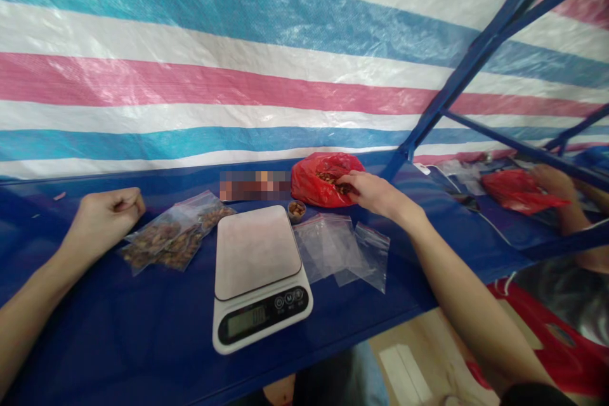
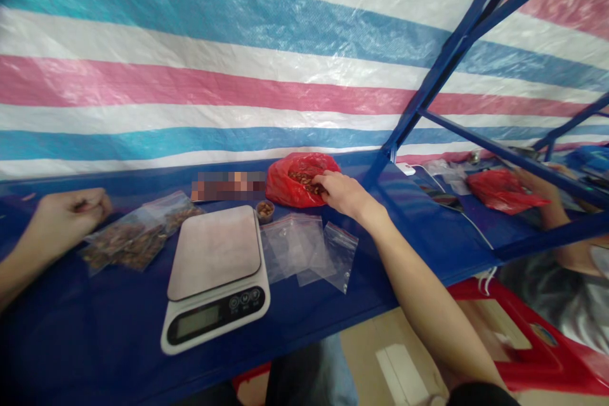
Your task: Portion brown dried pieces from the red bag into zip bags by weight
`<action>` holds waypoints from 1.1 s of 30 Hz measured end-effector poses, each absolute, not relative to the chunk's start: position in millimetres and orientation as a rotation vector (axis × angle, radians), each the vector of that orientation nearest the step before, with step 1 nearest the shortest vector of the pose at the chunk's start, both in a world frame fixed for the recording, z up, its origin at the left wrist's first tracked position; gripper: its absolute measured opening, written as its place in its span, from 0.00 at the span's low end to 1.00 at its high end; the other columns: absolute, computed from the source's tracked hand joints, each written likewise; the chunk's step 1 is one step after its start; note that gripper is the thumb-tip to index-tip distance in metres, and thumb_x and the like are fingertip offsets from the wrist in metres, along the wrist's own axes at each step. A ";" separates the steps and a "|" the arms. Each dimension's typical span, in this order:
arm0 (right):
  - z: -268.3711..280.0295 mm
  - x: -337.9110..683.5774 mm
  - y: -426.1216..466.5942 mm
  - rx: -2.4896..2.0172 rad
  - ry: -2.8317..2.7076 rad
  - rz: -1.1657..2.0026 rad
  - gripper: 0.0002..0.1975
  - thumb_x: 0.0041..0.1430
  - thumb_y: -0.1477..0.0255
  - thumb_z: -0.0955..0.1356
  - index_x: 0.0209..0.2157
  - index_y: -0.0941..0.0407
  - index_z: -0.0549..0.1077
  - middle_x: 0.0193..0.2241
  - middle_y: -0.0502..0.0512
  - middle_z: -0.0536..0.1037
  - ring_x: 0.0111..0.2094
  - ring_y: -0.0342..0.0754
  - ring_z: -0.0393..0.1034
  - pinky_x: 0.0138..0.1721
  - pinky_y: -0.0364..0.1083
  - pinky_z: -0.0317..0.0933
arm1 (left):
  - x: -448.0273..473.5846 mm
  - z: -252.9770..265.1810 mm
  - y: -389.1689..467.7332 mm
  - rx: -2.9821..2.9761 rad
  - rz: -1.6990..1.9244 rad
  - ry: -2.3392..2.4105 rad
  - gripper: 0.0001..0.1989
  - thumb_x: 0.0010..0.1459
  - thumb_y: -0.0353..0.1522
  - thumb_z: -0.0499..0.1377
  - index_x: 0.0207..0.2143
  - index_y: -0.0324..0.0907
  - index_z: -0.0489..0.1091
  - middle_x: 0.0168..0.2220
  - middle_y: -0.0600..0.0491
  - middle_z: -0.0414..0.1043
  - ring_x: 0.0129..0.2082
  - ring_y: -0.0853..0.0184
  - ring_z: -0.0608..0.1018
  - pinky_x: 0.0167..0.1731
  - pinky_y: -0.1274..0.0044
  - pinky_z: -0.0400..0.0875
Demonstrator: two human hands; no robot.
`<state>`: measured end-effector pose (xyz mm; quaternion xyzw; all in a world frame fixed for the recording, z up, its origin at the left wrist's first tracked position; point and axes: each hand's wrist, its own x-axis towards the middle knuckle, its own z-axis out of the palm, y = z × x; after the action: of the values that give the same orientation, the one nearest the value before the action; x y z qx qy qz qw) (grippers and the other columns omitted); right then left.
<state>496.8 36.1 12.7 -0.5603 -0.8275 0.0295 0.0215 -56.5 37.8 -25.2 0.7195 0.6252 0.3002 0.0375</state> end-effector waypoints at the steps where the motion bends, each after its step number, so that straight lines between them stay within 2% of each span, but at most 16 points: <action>1: 13.0 494.4 36.5 -1.743 -2.569 0.088 0.20 0.64 0.81 0.67 0.56 0.57 0.78 0.53 0.65 0.82 0.50 0.57 0.80 0.52 0.49 0.69 | -57.0 -25.6 37.9 2.200 0.935 1.891 0.11 0.48 0.37 0.50 0.17 0.45 0.58 0.16 0.57 0.62 0.20 0.71 0.65 0.24 0.78 0.60; 4: 12.2 492.4 38.8 -1.744 -2.549 0.078 0.17 0.63 0.81 0.67 0.52 0.58 0.77 0.50 0.65 0.82 0.47 0.57 0.79 0.48 0.49 0.68 | -55.4 -24.6 36.5 2.161 0.986 1.817 0.10 0.47 0.36 0.51 0.16 0.45 0.58 0.16 0.58 0.61 0.20 0.71 0.64 0.23 0.78 0.58; 9: 4.2 498.4 48.2 -1.596 -2.523 0.088 0.12 0.65 0.81 0.65 0.44 0.56 0.77 0.44 0.62 0.83 0.45 0.55 0.79 0.48 0.48 0.67 | -50.3 -22.0 31.3 2.097 1.068 1.737 0.10 0.44 0.33 0.52 0.16 0.46 0.51 0.16 0.57 0.61 0.20 0.71 0.63 0.24 0.78 0.57; 14: 0.2 497.8 53.1 -1.416 -2.434 0.074 0.11 0.65 0.81 0.65 0.37 0.55 0.78 0.39 0.59 0.84 0.42 0.55 0.79 0.46 0.49 0.67 | -49.3 -24.8 28.8 2.063 1.096 1.689 0.11 0.43 0.31 0.52 0.18 0.47 0.49 0.17 0.57 0.63 0.22 0.71 0.65 0.25 0.78 0.58; 22: 17.5 478.4 46.9 -1.211 -2.179 0.015 0.08 0.65 0.76 0.68 0.40 0.55 0.81 0.41 0.60 0.86 0.41 0.57 0.81 0.47 0.52 0.69 | -45.1 -23.0 25.7 2.037 1.133 1.693 0.11 0.42 0.30 0.53 0.17 0.48 0.49 0.17 0.56 0.63 0.21 0.69 0.65 0.25 0.76 0.58; 33: 32.9 459.2 42.9 -1.028 -2.277 0.132 0.09 0.67 0.78 0.68 0.39 0.55 0.82 0.39 0.59 0.86 0.39 0.55 0.81 0.44 0.50 0.70 | -39.2 -16.7 25.5 2.059 1.156 1.691 0.09 0.41 0.32 0.51 0.17 0.48 0.49 0.16 0.57 0.60 0.20 0.71 0.61 0.23 0.77 0.55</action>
<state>459.2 42.9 32.9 -0.3901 -0.8640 0.0499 0.3143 -39.2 25.5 -16.7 0.7039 0.5781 0.3953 0.1184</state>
